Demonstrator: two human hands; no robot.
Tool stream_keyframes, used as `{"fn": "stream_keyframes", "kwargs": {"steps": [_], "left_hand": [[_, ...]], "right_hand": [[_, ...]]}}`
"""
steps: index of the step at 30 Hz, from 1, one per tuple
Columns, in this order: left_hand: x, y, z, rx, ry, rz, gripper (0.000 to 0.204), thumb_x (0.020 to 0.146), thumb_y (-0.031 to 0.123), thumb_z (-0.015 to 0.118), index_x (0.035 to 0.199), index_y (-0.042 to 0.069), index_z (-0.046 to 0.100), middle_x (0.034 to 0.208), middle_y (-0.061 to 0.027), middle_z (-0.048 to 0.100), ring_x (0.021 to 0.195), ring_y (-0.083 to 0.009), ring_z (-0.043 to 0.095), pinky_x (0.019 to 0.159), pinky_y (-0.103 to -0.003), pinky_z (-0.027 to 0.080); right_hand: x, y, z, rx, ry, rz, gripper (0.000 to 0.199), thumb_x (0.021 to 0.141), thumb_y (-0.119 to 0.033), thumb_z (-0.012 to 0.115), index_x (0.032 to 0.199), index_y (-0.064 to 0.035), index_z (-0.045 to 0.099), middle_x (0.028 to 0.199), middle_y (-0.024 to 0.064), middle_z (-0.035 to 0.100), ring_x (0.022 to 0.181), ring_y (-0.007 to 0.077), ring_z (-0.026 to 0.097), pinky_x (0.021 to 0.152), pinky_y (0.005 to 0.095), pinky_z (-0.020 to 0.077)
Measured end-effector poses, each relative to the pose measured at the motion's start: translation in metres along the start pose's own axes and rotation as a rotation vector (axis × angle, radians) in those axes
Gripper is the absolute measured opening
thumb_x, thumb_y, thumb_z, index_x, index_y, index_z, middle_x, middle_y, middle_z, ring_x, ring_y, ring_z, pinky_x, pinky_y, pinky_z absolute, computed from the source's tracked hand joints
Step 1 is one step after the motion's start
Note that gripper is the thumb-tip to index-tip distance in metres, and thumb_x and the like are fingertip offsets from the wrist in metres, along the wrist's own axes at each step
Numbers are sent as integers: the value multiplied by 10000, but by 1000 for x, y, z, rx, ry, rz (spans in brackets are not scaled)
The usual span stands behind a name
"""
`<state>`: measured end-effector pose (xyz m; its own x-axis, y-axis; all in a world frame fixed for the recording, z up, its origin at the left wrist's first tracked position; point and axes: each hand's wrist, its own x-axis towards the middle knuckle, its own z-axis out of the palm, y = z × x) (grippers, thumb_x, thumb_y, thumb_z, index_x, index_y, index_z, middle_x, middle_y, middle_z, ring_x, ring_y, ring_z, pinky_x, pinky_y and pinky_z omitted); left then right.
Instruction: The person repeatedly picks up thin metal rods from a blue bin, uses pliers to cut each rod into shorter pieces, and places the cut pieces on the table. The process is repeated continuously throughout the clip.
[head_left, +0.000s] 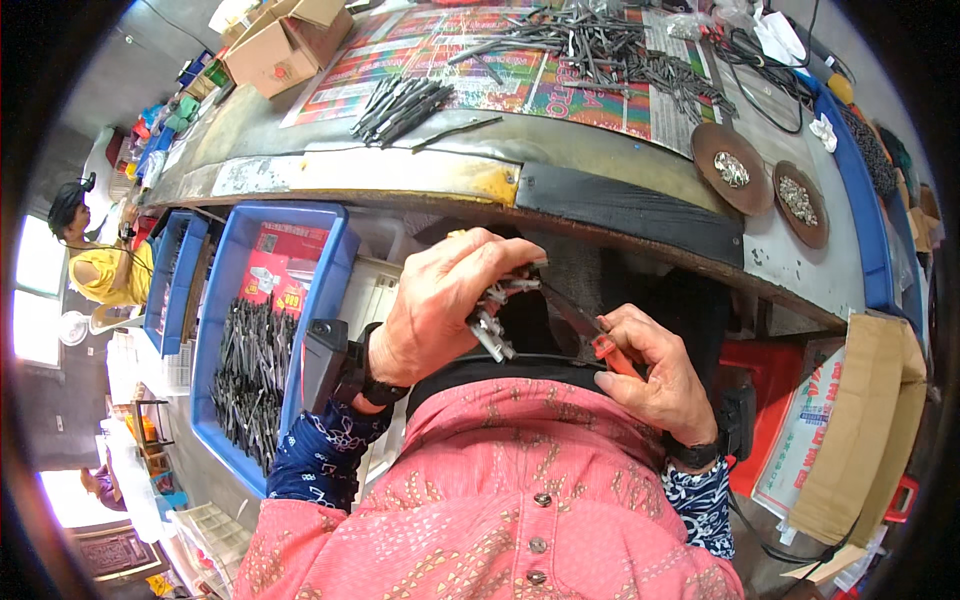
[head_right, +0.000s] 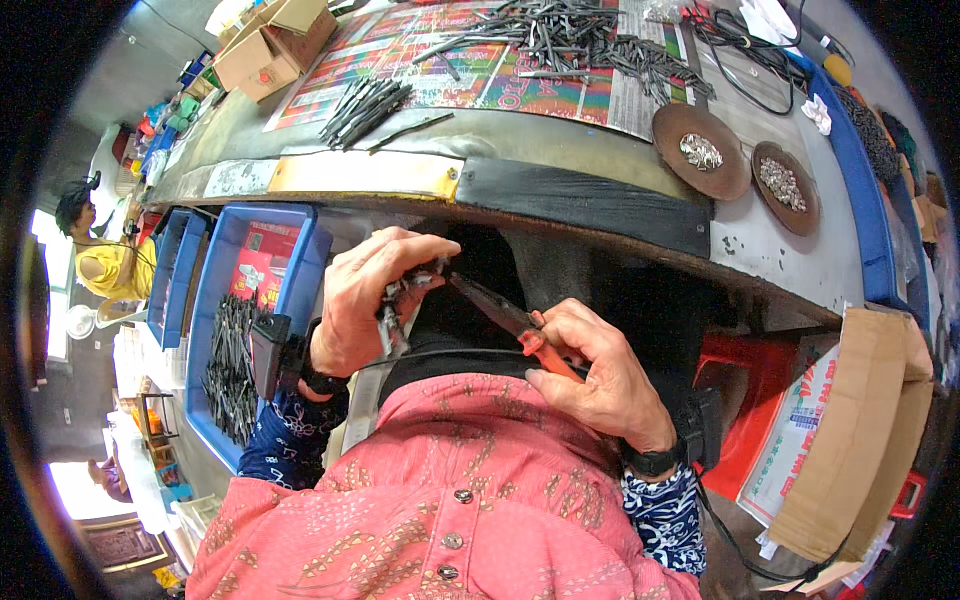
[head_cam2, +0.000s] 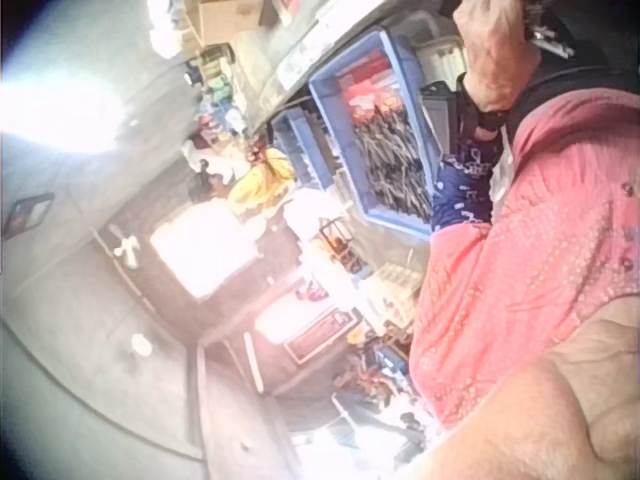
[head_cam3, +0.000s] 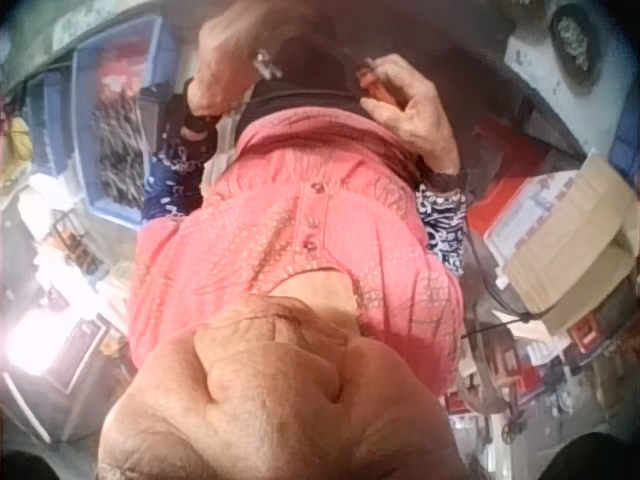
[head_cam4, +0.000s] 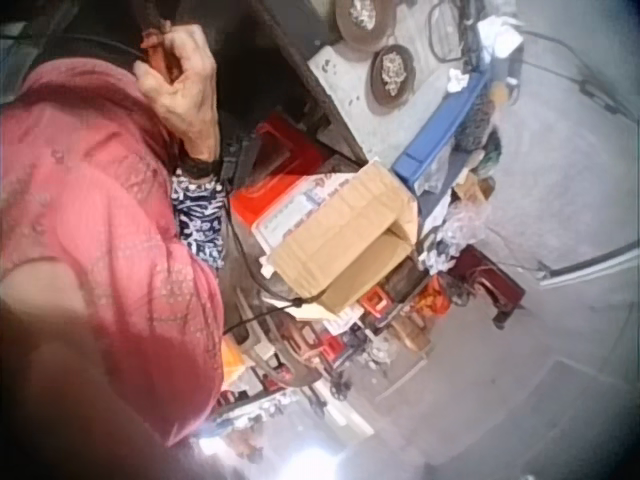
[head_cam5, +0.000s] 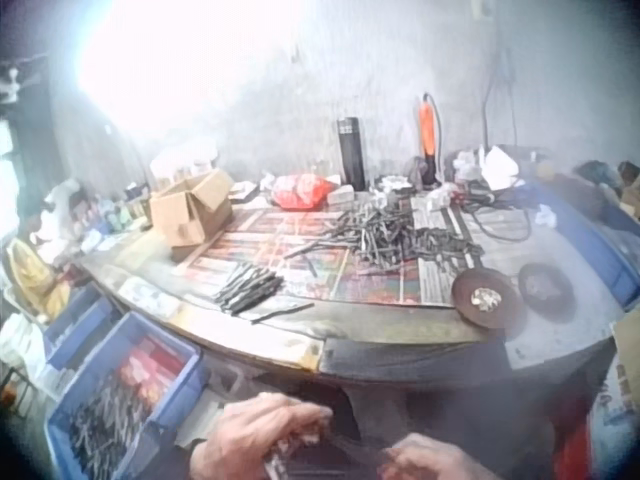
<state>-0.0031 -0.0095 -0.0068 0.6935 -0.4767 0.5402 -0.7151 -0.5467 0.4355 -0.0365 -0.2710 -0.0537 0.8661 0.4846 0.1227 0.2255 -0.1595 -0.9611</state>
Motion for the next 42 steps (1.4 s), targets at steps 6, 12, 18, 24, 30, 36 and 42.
{"fn": "stream_keyframes", "kwargs": {"steps": [6, 12, 18, 24, 30, 36, 42], "left_hand": [[20, -40, -10, 176, 82, -154, 98, 910, 58, 645, 996, 25, 612, 849, -142, 645, 766, -321, 633, 686, -358, 492], [42, -78, -13, 175, 107, -220, 121, 973, 107, 607, 1015, 11, 545, 851, -155, 632, 747, -365, 606, 704, -385, 496], [61, -108, -13, 300, 44, -133, 163, 831, -22, 659, 958, 15, 564, 863, -170, 654, 817, -363, 647, 718, -369, 501], [68, -127, -5, 450, 25, -147, 320, 721, -1, 690, 1023, 84, 628, 910, -135, 622, 869, -391, 624, 730, -451, 508], [75, -135, 2, 611, -12, -112, 205, 774, 4, 632, 963, 82, 621, 907, -128, 581, 810, -398, 617, 680, -471, 497], [79, -133, 2, 656, -142, -165, 165, 800, 7, 616, 956, 54, 641, 919, -136, 600, 844, -388, 624, 700, -461, 496], [88, -139, -3, 621, -116, -35, 41, 826, 37, 589, 850, 51, 618, 879, -155, 609, 799, -394, 649, 677, -472, 526]], "right_hand": [[3, -4, 1, -114, 114, -49, 191, 715, -35, 721, 888, 0, 649, 916, 132, 626, 861, 252, 628, 739, 328, 501], [7, 0, 2, -177, 150, -118, 188, 693, -12, 719, 869, -8, 655, 906, 141, 638, 886, 291, 649, 782, 364, 523], [9, 7, 1, -166, 167, -126, 190, 682, 12, 726, 849, 3, 637, 898, 129, 614, 867, 259, 624, 758, 335, 499], [13, 12, 0, -189, 171, -137, 192, 684, -23, 734, 859, -21, 655, 899, 138, 638, 874, 294, 638, 788, 372, 512], [17, 17, 1, -212, 164, -150, 193, 692, -61, 737, 869, -34, 666, 900, 138, 642, 857, 304, 635, 769, 383, 508], [17, 18, 6, -227, 155, -152, 194, 691, -68, 737, 868, -30, 666, 900, 141, 631, 844, 313, 625, 746, 390, 501], [12, 10, 8, -259, 148, -143, 196, 670, -11, 735, 851, -9, 659, 908, 143, 635, 890, 295, 634, 790, 374, 510]]}}
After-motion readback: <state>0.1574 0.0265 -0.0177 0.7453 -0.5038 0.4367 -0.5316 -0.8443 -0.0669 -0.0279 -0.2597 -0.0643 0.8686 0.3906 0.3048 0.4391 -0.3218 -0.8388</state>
